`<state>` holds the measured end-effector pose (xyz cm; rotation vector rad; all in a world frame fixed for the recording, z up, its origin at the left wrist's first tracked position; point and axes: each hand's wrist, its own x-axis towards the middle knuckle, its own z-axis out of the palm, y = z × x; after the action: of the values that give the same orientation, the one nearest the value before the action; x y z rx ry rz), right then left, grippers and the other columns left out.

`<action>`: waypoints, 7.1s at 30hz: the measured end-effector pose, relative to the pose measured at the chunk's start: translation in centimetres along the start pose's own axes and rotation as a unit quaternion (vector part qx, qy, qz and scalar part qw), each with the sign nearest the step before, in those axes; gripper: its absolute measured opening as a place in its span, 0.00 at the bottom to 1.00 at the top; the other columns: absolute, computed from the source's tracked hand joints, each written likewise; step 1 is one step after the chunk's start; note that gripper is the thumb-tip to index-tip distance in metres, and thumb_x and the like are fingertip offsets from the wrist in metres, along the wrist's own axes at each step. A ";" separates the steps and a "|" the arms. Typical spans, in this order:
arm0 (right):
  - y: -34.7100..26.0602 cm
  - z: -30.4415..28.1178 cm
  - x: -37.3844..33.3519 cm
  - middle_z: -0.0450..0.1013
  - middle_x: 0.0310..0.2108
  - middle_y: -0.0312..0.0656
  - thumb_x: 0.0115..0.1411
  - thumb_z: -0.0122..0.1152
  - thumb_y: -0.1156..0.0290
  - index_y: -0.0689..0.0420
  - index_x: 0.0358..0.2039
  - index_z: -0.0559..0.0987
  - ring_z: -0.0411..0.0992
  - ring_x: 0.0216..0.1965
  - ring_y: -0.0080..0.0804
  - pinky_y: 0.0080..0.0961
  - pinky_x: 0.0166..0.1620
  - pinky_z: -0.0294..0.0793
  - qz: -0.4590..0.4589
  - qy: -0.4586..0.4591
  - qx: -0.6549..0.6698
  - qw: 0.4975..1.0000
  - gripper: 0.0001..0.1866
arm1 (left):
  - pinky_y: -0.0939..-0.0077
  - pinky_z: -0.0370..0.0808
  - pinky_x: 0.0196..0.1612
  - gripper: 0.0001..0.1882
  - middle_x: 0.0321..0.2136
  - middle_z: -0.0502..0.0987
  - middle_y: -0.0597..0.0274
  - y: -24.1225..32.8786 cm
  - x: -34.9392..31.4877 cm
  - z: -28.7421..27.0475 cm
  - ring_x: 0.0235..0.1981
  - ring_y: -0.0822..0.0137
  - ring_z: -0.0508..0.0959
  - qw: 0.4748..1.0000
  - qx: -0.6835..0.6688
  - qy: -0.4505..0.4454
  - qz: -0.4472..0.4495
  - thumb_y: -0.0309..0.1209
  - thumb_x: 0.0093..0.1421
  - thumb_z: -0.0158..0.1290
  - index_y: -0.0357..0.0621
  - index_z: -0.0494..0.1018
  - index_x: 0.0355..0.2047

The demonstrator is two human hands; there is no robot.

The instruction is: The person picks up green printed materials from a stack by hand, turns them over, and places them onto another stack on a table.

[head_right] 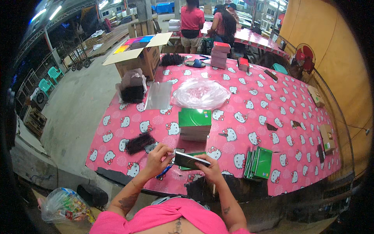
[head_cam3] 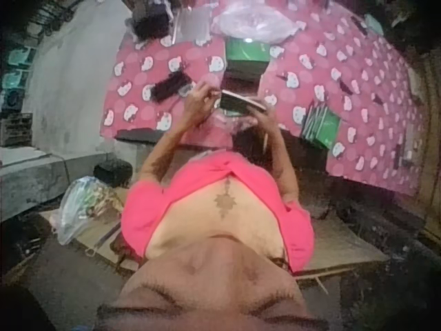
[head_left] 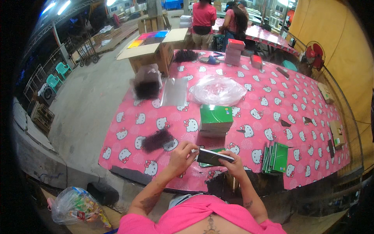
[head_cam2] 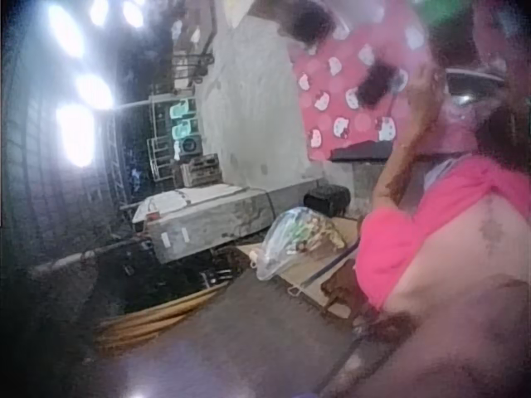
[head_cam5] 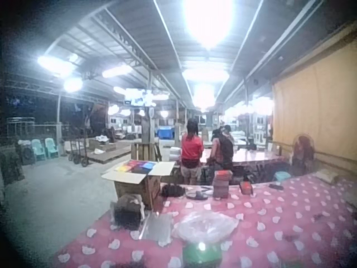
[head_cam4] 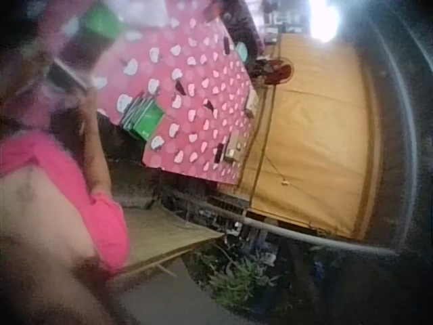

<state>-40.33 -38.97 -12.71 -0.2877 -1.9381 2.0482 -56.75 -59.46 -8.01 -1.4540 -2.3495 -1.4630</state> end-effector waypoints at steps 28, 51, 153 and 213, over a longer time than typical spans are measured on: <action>-5.5 1.5 -1.9 0.80 0.34 0.35 0.62 0.63 0.80 0.59 0.49 0.81 0.75 0.36 0.18 0.20 0.39 0.75 -0.034 0.048 -0.123 0.991 0.14 | 0.50 0.70 0.54 0.36 0.53 0.69 0.48 3.2 2.8 -1.0 0.55 0.46 0.71 0.971 0.179 -0.135 0.086 0.53 0.61 0.57 0.44 0.66 0.62; -6.6 3.4 -1.9 0.79 0.41 0.37 0.64 0.63 0.76 0.61 0.52 0.79 0.75 0.40 0.20 0.19 0.44 0.77 0.013 0.110 -0.038 0.993 0.16 | 0.40 0.35 0.71 0.51 0.73 0.48 0.44 3.2 -1.2 4.8 0.75 0.49 0.45 0.947 0.253 -0.017 0.199 0.67 0.62 0.39 0.37 0.50 0.71; 0.6 4.5 2.1 0.77 0.32 0.44 0.58 0.67 0.66 0.54 0.37 0.81 0.78 0.32 0.46 0.40 0.35 0.76 -0.101 0.110 -0.513 0.846 0.09 | 0.59 0.84 0.40 0.19 0.41 0.80 0.45 -2.5 -5.6 6.0 0.37 0.54 0.84 0.678 -0.573 -0.091 -0.451 0.38 0.72 0.44 0.30 0.71 0.49; 4.6 1.0 0.5 0.75 0.39 0.43 0.55 0.64 0.80 0.61 0.40 0.77 0.75 0.43 0.36 0.31 0.48 0.75 -0.109 0.108 -0.223 0.963 0.12 | 0.47 0.70 0.54 0.21 0.48 0.70 0.42 -3.7 -2.4 8.8 0.50 0.42 0.72 0.995 0.085 -0.005 0.049 0.25 0.55 0.55 0.46 0.74 0.50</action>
<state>-41.55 -39.91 -17.15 -0.3609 -2.1613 1.3693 -54.26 -55.35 -16.61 -1.5100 -2.3072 -1.2027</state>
